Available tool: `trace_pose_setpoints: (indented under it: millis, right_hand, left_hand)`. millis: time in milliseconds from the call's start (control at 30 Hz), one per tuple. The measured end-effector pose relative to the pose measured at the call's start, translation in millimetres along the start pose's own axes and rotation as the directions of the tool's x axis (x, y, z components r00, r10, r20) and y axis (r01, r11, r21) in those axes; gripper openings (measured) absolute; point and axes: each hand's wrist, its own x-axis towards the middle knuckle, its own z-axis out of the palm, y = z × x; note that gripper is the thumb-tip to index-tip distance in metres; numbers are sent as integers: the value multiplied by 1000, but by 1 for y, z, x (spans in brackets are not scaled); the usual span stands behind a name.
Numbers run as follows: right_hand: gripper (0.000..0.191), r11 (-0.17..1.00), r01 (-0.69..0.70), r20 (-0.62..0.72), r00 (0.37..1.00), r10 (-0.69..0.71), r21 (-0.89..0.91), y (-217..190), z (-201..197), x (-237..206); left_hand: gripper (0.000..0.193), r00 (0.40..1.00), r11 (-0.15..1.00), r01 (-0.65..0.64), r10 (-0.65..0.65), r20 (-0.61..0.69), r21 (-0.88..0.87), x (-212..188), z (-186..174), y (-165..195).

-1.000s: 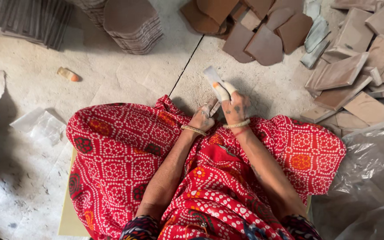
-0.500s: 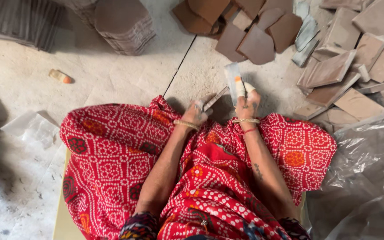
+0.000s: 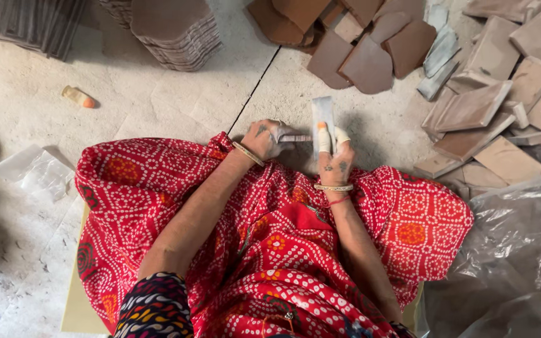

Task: The person sits on the floor and sands brown shoe-shaped parts using a sanding block. They hold each part with one hand and rub the surface with the sanding block in the other hand, then place the sanded part into a stack.

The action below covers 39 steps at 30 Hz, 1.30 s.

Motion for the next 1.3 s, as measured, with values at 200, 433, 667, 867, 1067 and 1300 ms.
trace_pose_setpoints:
  millis: [200, 433, 667, 867, 1067, 1300]
  right_hand:
    - [24, 881, 91, 12, 995, -96, -463, -4, 13, 19]
    - [26, 919, 110, 4, 993, -118, -379, -17, 11, 22]
    - [27, 912, 130, 25, 991, -131, -390, -19, 20, 26]
    - [20, 717, 263, 80, 957, -278, -646, -8, 19, 19]
    - [21, 811, 170, 110, 985, -131, -559, -3, 20, 20]
    - [22, 686, 307, 139, 947, -291, -660, -5, 21, 29]
  left_hand:
    - [31, 979, 986, -103, 77, -188, -134, -1, 12, -10]
    - [21, 992, 997, -41, 32, -122, -71, 1, 17, -17]
    - [31, 982, 985, -99, 74, -174, -139, 8, 7, -20]
    - [38, 994, 983, -53, 35, -104, -178, 9, 1, -16]
    - [34, 997, 985, 37, -48, -61, -170, 13, 5, -16]
    - [33, 992, 986, -44, 25, -121, -160, 12, 10, -21]
